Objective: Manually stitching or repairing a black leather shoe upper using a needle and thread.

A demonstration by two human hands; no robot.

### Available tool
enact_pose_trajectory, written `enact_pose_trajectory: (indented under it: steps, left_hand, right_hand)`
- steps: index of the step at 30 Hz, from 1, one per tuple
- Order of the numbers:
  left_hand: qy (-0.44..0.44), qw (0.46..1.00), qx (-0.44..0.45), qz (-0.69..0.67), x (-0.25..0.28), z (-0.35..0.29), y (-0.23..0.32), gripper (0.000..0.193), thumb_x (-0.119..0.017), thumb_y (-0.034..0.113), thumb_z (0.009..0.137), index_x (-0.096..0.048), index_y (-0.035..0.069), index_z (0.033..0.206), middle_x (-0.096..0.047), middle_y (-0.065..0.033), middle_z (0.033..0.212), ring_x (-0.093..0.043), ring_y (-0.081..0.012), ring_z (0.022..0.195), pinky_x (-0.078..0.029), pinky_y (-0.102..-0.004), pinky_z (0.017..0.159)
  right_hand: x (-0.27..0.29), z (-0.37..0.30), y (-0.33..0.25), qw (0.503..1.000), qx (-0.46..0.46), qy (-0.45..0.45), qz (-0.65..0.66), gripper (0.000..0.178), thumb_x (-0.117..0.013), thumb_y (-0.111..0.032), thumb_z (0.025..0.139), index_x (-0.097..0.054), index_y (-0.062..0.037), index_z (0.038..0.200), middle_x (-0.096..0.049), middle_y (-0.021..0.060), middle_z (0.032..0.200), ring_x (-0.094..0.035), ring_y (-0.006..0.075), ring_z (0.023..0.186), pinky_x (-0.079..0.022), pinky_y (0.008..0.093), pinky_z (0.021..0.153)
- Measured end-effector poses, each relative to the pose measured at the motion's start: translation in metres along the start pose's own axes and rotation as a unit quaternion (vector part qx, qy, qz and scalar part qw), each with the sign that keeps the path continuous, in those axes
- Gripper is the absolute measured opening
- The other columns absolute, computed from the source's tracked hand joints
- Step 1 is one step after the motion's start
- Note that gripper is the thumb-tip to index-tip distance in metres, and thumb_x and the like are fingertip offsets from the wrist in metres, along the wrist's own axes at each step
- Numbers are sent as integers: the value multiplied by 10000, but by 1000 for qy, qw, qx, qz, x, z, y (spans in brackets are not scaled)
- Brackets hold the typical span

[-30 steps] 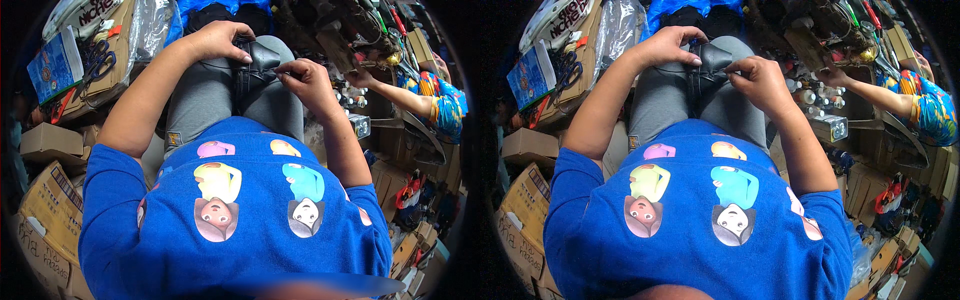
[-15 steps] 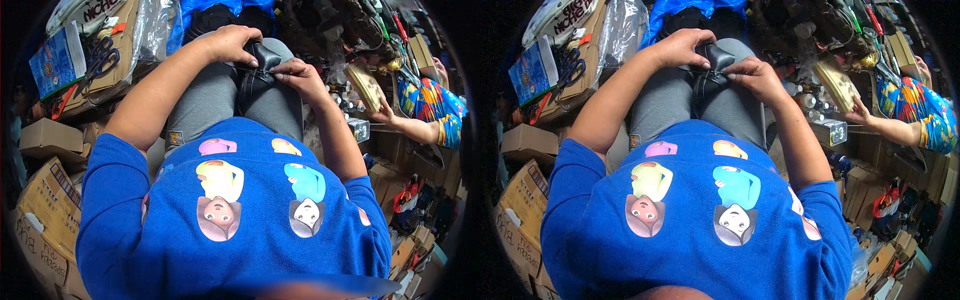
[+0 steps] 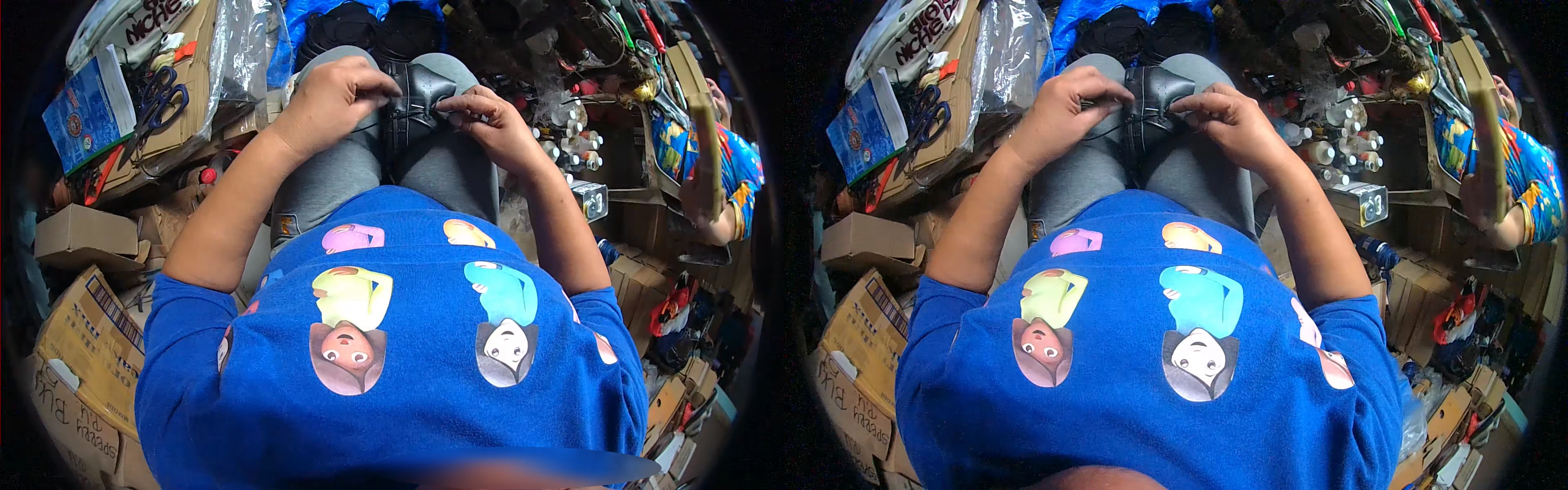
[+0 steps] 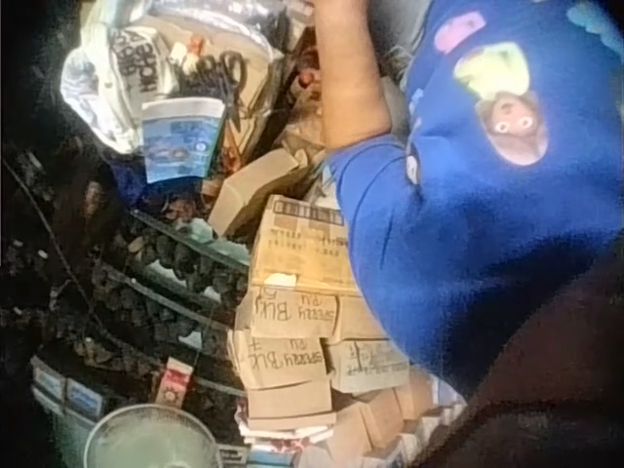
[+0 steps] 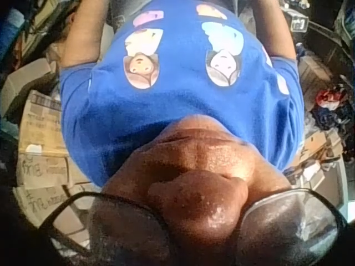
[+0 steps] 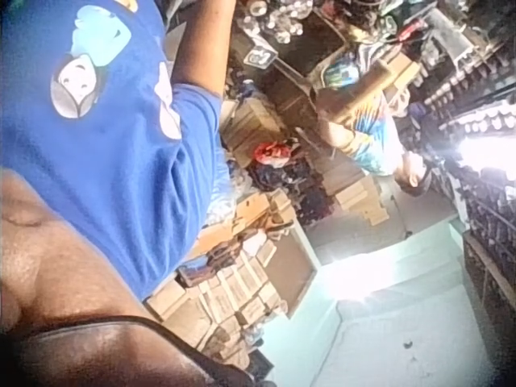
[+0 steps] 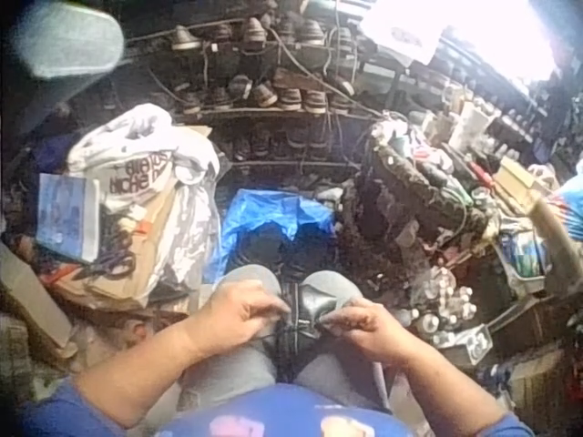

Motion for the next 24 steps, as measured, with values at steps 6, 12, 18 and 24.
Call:
enact_pose_trajectory:
  steps: [6, 12, 18, 24]
  left_hand:
    - [-14, 1000, -16, 11, 1, 0, 5, 286, -662, -32, 736, -730, 142, 953, -496, -40, 766, -531, -186, 731, -444, -301, 681]
    - [-12, 997, -57, 46, 1, 3, 12, 264, -676, -24, 727, -732, 138, 928, -474, -50, 747, -510, -204, 711, -429, -319, 648]
    - [-18, 996, -77, 50, -1, 4, 17, 226, -680, 6, 737, -726, 128, 922, -481, -61, 730, -509, -229, 713, -420, -348, 660]
    - [-2, 977, -155, 144, -2, 7, 32, 169, -667, 33, 738, -712, 123, 873, -501, -75, 746, -525, -272, 763, -420, -375, 738]
  right_hand:
    - [0, 6, 7, 1000, 4, -24, 20, 408, -519, 94, 755, -702, -125, 1046, -537, 5, 879, -540, 111, 830, -440, 242, 782]
    - [1, 6, 11, 999, -8, -32, 34, 359, -546, 69, 780, -707, -119, 1041, -546, 9, 882, -545, 117, 839, -443, 248, 799]
    - [-1, 5, 12, 997, 9, -48, 60, 281, -630, -5, 808, -708, -93, 1063, -594, 14, 911, -557, 110, 907, -437, 243, 835]
    - [-4, 7, 15, 996, -7, -60, 59, 276, -651, -35, 814, -706, -97, 1077, -612, 20, 911, -570, 112, 902, -444, 242, 836]
Point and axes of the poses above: each hand's wrist, its own z-axis towards the middle knuckle, its own x-axis out of the back of the hand, y = z × x, the point moved 6 cm from there along z, towards the middle knuckle
